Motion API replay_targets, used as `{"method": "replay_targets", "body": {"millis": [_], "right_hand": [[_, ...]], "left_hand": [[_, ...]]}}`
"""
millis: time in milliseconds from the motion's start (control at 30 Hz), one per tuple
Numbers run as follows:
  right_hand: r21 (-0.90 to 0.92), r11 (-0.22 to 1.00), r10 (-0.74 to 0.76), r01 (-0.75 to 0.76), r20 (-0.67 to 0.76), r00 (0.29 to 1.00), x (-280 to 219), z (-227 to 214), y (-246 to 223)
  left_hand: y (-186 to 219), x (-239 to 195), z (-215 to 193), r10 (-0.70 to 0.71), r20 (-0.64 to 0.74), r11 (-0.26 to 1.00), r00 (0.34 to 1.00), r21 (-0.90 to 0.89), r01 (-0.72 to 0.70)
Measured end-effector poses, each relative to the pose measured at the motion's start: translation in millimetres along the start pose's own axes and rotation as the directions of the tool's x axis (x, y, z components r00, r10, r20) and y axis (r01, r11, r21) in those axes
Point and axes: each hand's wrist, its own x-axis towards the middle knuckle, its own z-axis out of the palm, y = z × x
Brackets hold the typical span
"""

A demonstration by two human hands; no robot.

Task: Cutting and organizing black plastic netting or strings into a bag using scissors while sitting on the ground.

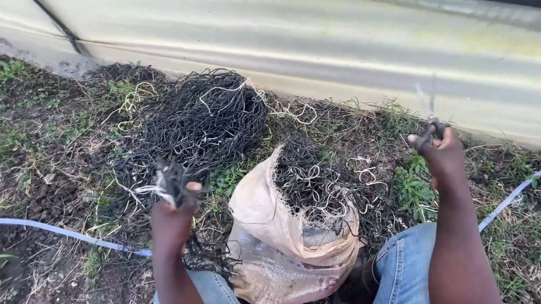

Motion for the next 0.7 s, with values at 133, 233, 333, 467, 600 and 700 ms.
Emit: {"method": "replay_targets", "body": {"millis": [133, 233, 333, 467, 600, 700], "right_hand": [[0.033, 0.999, 0.008, -0.012, 0.144, 0.990, 14.5, 12.1, 20.2], [0.144, 0.988, 0.055, -0.064, 0.063, 0.996, 28.7, 4.0, 36.1], [0.384, 0.914, -0.096, 0.129, -0.105, 0.990, 37.4, -0.8, 58.8], [0.253, 0.959, -0.119, 0.129, -0.055, 0.991, -19.9, 31.4, 5.5], [0.460, 0.888, -0.257, 0.008, 0.481, 0.838, -83.3, 91.8, 5.3], [0.628, 0.583, -0.684, -0.516, 0.722, 0.105, -138.1, 105.2, 24.6]], "left_hand": [[29.0, -19.4, 8.8, 0.044, -0.035, 0.999, 0.998, 0.031, -0.043], [14.5, -8.8, 6.1, -0.013, -0.187, 1.000, 0.982, -0.029, 0.008], [12.4, -7.2, -5.4, -0.009, -0.259, 0.889, 0.966, -0.444, -0.111], [17.4, -12.4, -19.9, -0.018, -0.471, 0.421, 0.882, -0.803, -0.421], [34.9, -14.9, -18.2, -0.108, -0.766, 0.560, 0.633, -0.573, -0.598], [18.5, -1.4, -25.5, -0.118, -0.842, 0.617, 0.526, -0.477, -0.626]]}}
